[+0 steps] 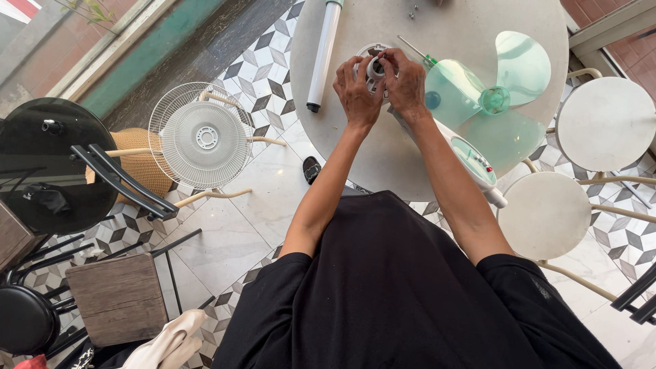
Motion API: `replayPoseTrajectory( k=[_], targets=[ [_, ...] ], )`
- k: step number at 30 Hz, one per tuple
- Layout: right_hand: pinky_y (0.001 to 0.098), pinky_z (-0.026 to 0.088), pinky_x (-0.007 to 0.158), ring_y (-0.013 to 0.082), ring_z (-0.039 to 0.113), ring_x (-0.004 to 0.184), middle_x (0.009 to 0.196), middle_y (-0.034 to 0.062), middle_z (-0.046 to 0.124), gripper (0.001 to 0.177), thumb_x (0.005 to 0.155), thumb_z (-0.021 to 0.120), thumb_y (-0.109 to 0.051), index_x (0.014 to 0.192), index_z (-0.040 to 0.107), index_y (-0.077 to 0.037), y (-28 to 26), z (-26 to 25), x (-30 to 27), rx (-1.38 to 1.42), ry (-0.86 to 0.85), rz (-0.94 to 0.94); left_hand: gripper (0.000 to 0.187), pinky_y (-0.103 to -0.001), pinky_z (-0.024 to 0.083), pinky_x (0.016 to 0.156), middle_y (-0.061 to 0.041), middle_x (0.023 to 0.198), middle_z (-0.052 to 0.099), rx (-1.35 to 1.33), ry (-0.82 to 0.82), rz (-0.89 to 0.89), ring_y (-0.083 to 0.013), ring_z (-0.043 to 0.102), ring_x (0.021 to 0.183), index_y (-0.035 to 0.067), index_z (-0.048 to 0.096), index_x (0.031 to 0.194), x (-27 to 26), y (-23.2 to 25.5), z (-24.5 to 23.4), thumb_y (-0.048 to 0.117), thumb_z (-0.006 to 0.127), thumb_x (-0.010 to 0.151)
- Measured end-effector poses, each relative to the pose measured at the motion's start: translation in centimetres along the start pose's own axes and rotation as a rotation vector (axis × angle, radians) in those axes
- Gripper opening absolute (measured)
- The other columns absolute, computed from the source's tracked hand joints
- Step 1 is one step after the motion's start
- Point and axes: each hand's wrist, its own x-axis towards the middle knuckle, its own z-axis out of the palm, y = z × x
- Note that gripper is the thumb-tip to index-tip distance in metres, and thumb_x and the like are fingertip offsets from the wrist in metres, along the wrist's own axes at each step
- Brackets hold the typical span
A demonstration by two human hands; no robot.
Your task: The person cleans a fan base and several fan components with a cloth, then assembles the fan motor onto the stand and attaches the central hub. The person handles the fan base, motor, and hub parts on a table.
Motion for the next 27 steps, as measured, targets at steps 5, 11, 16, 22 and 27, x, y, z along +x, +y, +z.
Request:
replayPoseTrajectory(
  k=[5,11,16,22,27],
  targets=[
    [0.0353,0.058,0.072,0.0266,0.078,0.084,0.097,0.0141,0.079,0.012,0.102,0.066,-0.013,0.111,0.068,-0.005,-0.3,0.0,-0.3,-0.013,-0.015,0.043,0.051,-0.046,0.038,0.106,-0.002,0.134,0.055,0.030,-0.038,0.015,-0.0237,0.047,0.132,0.020,0.070,0.124,0.1,-0.3,-0.1,0.023,0.084,0.075],
    [0.0361,0.058,0.074,0.0270,0.078,0.087,0.095,0.0143,0.079,0.012,0.103,0.066,-0.014,0.111,0.067,-0.005,-0.6,0.0,-0.2,-0.056,-0.003,0.059,0.039,-0.044,0.042,0.104,0.004,0.133,0.058,0.022,-0.094,0.029,-0.0218,0.051,0.131,0.025,0.074,0.118,0.0,-1.7,0.2,0.024,0.083,0.080],
    [0.0367,0.059,0.077,0.0282,0.078,0.091,0.098,0.0161,0.078,0.012,0.103,0.066,-0.012,0.112,0.067,-0.004,-1.0,-0.2,-0.1,-0.064,0.003,0.002,0.045,-0.043,0.047,0.106,0.000,0.143,0.055,-0.048,-0.111,0.112,-0.0248,0.049,0.138,0.027,0.068,0.133,-0.8,-2.7,-0.3,0.021,0.075,0.089],
    [0.0350,0.060,0.081,0.0273,0.079,0.096,0.102,0.0166,0.078,0.012,0.103,0.067,-0.010,0.112,0.066,-0.002,-1.1,0.1,-0.3,-0.051,0.010,-0.033,0.072,-0.042,0.049,0.107,0.001,0.168,0.033,-0.036,-0.188,0.235,-0.0317,0.047,0.145,0.022,0.030,0.164,-2.9,-4.9,-2.3,0.026,0.067,0.102],
    [0.0348,0.060,0.082,0.0262,0.079,0.097,0.102,0.0154,0.079,0.011,0.103,0.069,-0.007,0.111,0.067,-0.001,-0.6,0.9,-0.7,-0.115,0.066,-0.084,0.075,-0.041,0.050,0.096,-0.003,0.168,0.031,0.063,-0.284,0.286,-0.0305,0.052,0.138,0.022,0.031,0.162,-3.7,-6.6,-4.6,0.021,0.068,0.096]
  ],
)
